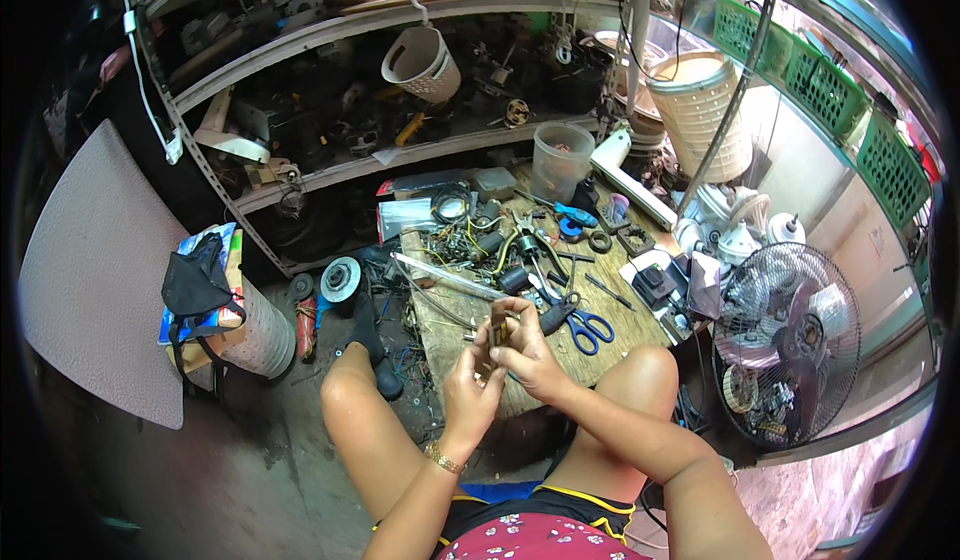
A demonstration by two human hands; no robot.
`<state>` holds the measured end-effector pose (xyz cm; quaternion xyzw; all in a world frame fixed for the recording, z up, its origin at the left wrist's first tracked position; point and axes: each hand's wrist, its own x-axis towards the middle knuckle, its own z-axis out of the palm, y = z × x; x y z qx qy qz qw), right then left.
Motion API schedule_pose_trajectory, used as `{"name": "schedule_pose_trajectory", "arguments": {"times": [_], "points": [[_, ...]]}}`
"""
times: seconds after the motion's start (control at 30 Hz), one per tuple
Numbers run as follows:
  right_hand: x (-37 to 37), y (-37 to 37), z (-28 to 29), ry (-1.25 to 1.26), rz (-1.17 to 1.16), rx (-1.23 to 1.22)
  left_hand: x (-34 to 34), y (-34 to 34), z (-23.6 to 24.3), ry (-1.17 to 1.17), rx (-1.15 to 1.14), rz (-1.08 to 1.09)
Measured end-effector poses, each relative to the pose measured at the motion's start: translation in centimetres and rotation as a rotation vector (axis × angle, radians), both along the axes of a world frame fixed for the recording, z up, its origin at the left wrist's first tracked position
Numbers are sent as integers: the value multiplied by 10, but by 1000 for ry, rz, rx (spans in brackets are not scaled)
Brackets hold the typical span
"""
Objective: The person manipulates a small electrical component by hand, using a pair of pliers to adjust wires and clear debris from the part on a wooden workbench.
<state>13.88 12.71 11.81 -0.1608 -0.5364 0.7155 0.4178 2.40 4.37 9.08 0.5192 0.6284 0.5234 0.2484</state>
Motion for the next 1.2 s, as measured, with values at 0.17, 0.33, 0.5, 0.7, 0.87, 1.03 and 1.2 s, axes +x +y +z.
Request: {"name": "schedule_pose_trajectory", "arguments": {"times": [0.17,0.33,0.5,0.7,0.87,1.03,1.2], "points": [[23,48,7,-348,-283,174,-22,10,-3,223,60,-5],[86,157,-74,-990,-667,469,-65,-10,-33,326,-115,115],[132,194,-116,-1194,-693,574,-68,-7,-44,241,-226,-49],[69,110,-50,-1105,-517,1061,-67,-15,-37,313,-284,-69],[52,59,-76,-1069,-164,1120,-60,-11,-33,458,-316,-55],[31,51,-64,-915,-110,1114,-54,-13,-28,584,-273,-19],[27,45,-75,-936,-51,1012,-48,-7,-26,607,-285,15]]}}
